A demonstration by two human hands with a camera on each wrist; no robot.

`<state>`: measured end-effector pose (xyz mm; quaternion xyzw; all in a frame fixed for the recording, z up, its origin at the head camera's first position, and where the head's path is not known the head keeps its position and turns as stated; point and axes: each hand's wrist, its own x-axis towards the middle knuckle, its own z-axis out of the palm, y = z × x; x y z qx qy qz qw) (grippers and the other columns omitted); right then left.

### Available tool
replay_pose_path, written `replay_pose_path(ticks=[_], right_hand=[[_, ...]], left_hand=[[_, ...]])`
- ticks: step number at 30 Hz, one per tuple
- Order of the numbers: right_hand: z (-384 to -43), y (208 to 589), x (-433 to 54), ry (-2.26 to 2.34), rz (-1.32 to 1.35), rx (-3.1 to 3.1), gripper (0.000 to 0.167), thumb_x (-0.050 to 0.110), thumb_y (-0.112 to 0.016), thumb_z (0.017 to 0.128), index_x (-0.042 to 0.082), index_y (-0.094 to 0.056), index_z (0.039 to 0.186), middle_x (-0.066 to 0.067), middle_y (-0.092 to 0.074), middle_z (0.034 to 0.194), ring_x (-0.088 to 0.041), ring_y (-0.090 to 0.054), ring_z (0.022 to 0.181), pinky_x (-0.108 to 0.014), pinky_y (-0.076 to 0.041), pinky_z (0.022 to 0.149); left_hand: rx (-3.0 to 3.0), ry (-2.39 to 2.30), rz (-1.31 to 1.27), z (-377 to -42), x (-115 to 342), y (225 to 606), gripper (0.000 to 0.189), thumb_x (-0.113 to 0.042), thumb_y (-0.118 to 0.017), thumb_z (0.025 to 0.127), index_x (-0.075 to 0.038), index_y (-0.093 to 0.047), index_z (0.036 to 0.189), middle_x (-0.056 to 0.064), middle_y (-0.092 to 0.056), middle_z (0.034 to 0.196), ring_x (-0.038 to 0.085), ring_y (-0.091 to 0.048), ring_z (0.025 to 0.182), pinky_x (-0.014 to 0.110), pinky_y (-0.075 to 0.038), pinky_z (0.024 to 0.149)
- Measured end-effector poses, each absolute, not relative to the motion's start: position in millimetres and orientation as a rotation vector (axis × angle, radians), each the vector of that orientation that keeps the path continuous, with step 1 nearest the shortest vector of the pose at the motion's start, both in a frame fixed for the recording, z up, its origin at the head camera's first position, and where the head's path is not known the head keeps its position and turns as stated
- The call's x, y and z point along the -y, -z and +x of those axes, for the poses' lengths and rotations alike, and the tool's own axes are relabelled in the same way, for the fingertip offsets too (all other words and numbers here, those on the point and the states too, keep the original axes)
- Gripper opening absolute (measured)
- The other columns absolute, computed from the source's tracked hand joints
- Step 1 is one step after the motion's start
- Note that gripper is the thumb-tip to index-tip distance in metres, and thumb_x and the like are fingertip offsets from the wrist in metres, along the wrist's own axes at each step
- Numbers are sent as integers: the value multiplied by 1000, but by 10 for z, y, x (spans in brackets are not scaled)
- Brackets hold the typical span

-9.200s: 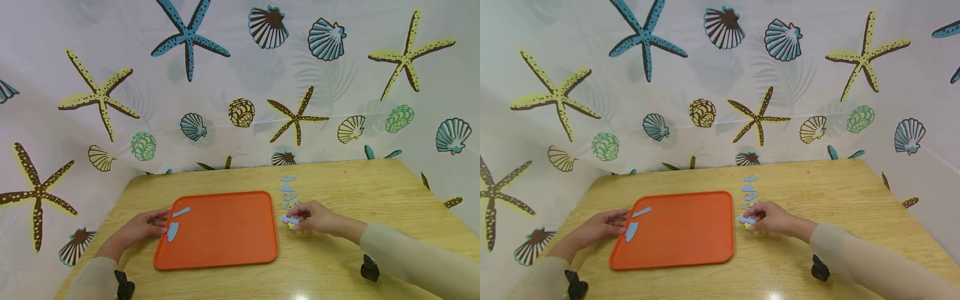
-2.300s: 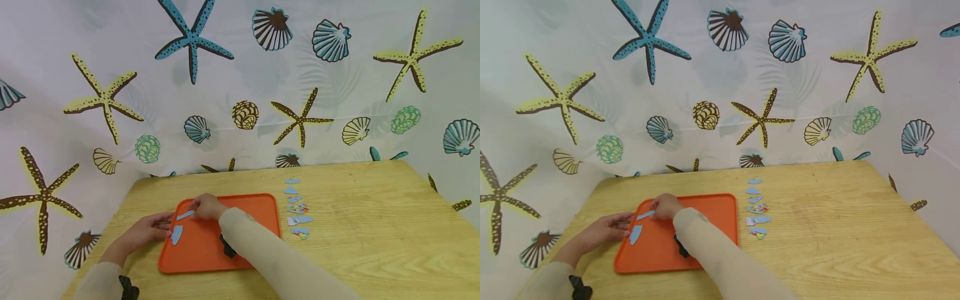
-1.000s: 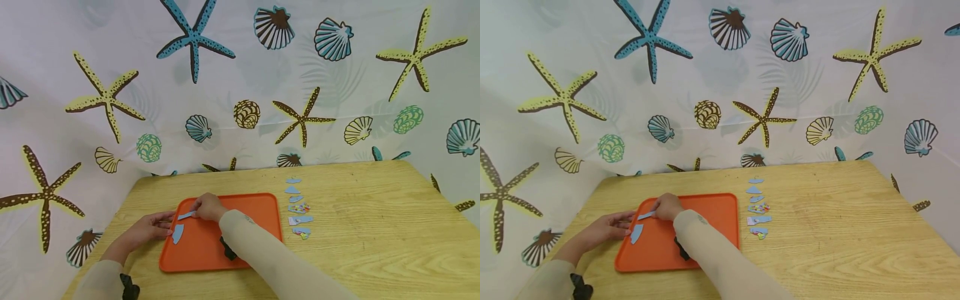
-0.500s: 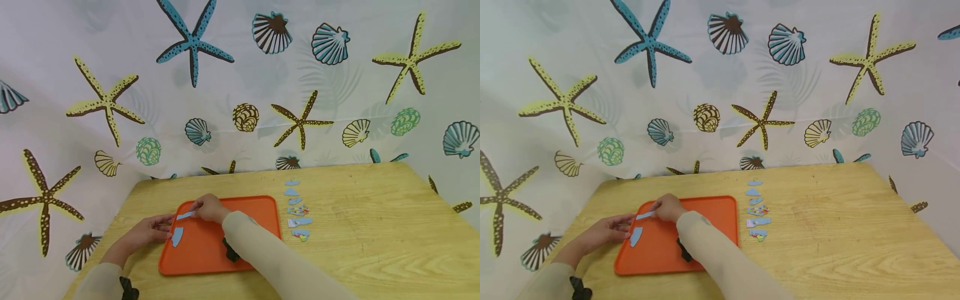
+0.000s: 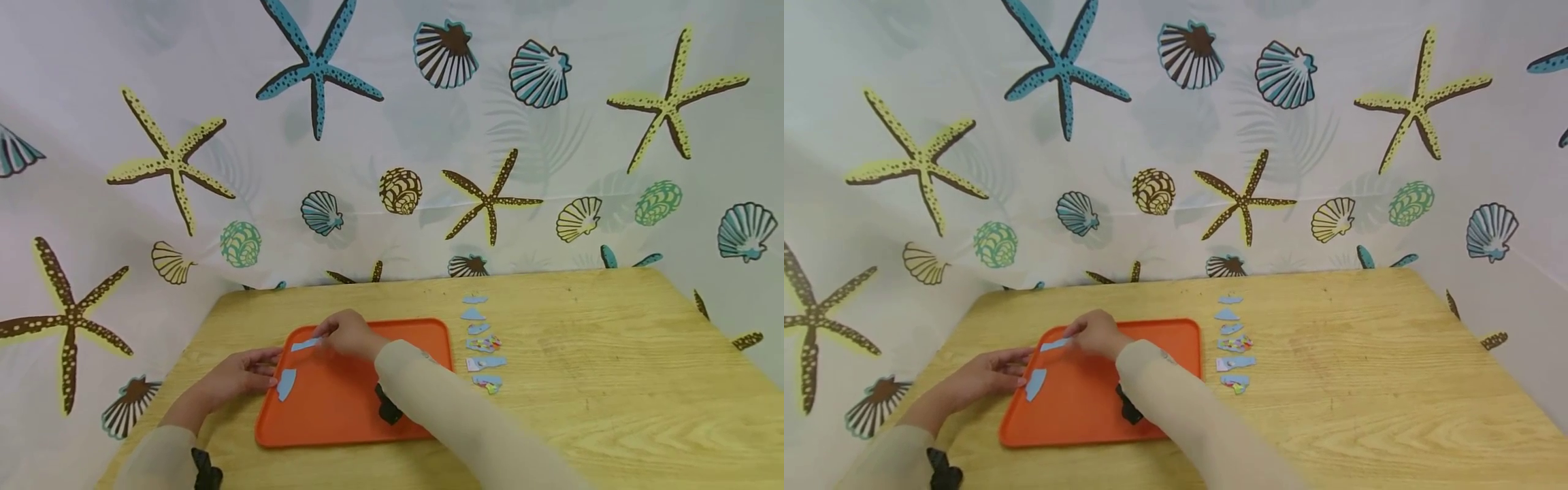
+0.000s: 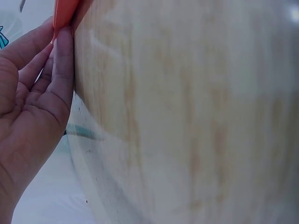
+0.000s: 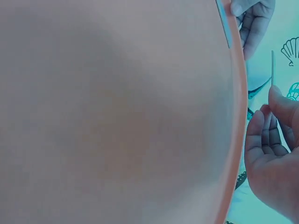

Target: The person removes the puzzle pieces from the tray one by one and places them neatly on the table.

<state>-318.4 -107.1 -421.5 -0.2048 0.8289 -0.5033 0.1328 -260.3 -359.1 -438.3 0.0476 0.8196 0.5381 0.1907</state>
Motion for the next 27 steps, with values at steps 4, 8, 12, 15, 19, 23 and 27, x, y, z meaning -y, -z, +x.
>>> replay_pose_path(ticks=[4, 8, 12, 15, 19, 23, 27], right_hand=[[-3200, 4156, 992, 1440, -668, -2394, 8, 13, -72, 89, 15, -76, 96, 7, -64, 90, -8, -58, 83, -25, -50, 71], [-3186, 4125, 898, 1421, -724, -2399, 9, 13, -72, 89, 15, -76, 97, 8, -65, 91, -7, -58, 83, -24, -50, 72], [-3128, 4097, 788, 1405, -756, -2434, 9, 13, -72, 89, 12, -75, 98, 7, -65, 89, -7, -58, 82, -23, -50, 71], [-3070, 4071, 702, 1430, -755, -2446, 10, 11, -72, 89, 10, -75, 98, 5, -65, 89, -8, -58, 82, -23, -51, 71], [-3011, 4060, 579, 1489, -710, -2428, 10, 8, -72, 88, 9, -74, 98, 3, -65, 90, -10, -59, 83, -24, -51, 72], [-2970, 4070, 463, 1525, -671, -2406, 8, 7, -71, 88, 9, -74, 96, 3, -64, 89, -11, -59, 83, -25, -52, 71], [-2943, 4083, 330, 1562, -666, -2398, 8, 6, -71, 88, 8, -73, 96, 2, -64, 89, -13, -59, 81, -25, -52, 69]], left_hand=[[-2305, -1517, 139, -2603, 3591, 4330, 71, -11, -69, 91, 4, -31, 149, 22, -46, 139, 26, -54, 113, 36, -53, 87], [-2291, -1530, 138, -2599, 3585, 4328, 72, -11, -70, 90, 5, -31, 149, 23, -46, 139, 25, -54, 113, 36, -53, 88], [-2292, -1526, 123, -2594, 3575, 4370, 73, -11, -71, 89, 5, -32, 148, 22, -47, 139, 25, -55, 112, 37, -53, 88], [-2295, -1531, 115, -2590, 3582, 4391, 73, -11, -71, 89, 5, -32, 148, 22, -47, 138, 25, -56, 111, 37, -53, 87], [-2283, -1555, 109, -2598, 3589, 4404, 72, -9, -71, 89, 5, -32, 148, 21, -48, 138, 24, -56, 110, 37, -53, 86], [-2283, -1556, 109, -2601, 3590, 4404, 73, -9, -72, 88, 5, -33, 148, 21, -49, 137, 23, -56, 110, 37, -54, 86], [-2278, -1552, 142, -2605, 3598, 4393, 74, -10, -71, 89, 5, -31, 149, 22, -47, 138, 23, -56, 111, 36, -53, 87]])
